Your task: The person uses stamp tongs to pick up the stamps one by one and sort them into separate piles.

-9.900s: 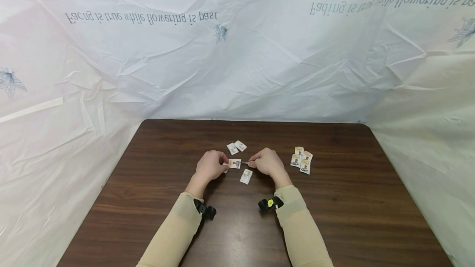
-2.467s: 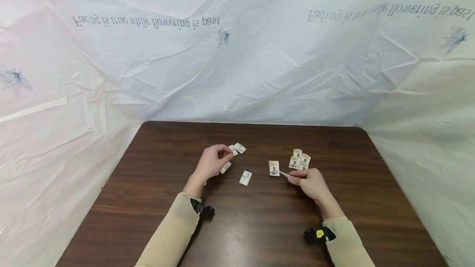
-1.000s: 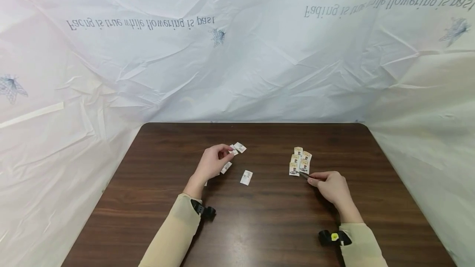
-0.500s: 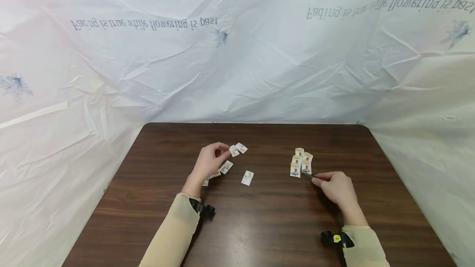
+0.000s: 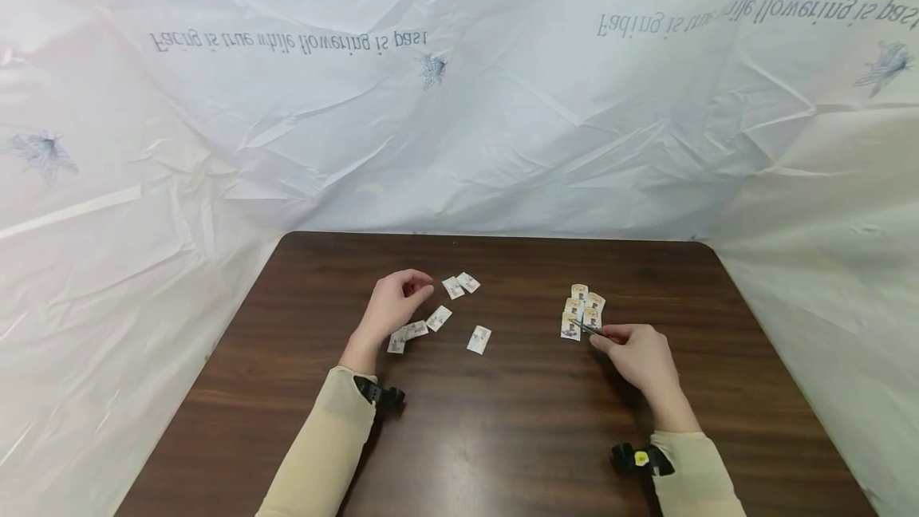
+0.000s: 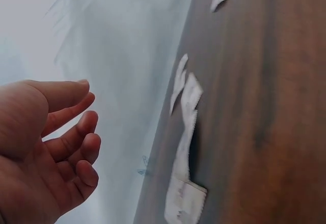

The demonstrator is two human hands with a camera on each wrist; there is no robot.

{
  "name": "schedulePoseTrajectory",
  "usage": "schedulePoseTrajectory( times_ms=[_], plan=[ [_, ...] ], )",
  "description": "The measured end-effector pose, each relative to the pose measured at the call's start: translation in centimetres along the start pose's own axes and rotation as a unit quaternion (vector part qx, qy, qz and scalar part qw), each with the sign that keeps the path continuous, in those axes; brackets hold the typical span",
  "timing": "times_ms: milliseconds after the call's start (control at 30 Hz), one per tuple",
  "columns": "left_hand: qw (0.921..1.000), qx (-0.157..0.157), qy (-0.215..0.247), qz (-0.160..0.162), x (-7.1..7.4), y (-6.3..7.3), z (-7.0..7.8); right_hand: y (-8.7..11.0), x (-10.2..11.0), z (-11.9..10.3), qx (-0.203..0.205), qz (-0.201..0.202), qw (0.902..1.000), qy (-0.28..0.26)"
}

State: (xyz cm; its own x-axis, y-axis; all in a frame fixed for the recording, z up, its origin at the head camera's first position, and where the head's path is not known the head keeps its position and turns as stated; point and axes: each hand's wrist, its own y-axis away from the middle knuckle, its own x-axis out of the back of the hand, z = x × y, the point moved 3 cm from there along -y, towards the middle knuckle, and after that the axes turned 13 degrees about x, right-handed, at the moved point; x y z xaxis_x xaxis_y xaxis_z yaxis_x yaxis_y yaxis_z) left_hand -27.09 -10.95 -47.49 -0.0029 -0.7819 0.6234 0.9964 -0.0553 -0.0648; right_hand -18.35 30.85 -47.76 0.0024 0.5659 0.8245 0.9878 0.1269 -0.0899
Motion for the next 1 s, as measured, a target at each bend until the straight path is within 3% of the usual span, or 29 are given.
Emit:
schedulePoseTrajectory(
  times_ms=[267,533,767,1000],
  plan=[
    [0.9923,-0.023,-0.08,-0.091,-2.0,1.5,0.9,-1.5,-2.7,-3.1,0.072,-0.065,0.9951,-0.021],
    [0.9791,-0.039,-0.139,-0.143,-4.5,3.1,2.4,-2.8,-5.6,-6.1,0.124,-0.124,0.9821,-0.068],
    [0.9639,-0.063,-0.212,-0.148,-6.5,3.0,2.9,-3.0,-7.1,-7.7,0.128,-0.151,0.9752,-0.099],
    [0.9597,-0.036,-0.243,-0.136,-7.0,2.9,2.9,-3.1,-8.3,-8.3,0.12,-0.141,0.9767,-0.109]
  ],
)
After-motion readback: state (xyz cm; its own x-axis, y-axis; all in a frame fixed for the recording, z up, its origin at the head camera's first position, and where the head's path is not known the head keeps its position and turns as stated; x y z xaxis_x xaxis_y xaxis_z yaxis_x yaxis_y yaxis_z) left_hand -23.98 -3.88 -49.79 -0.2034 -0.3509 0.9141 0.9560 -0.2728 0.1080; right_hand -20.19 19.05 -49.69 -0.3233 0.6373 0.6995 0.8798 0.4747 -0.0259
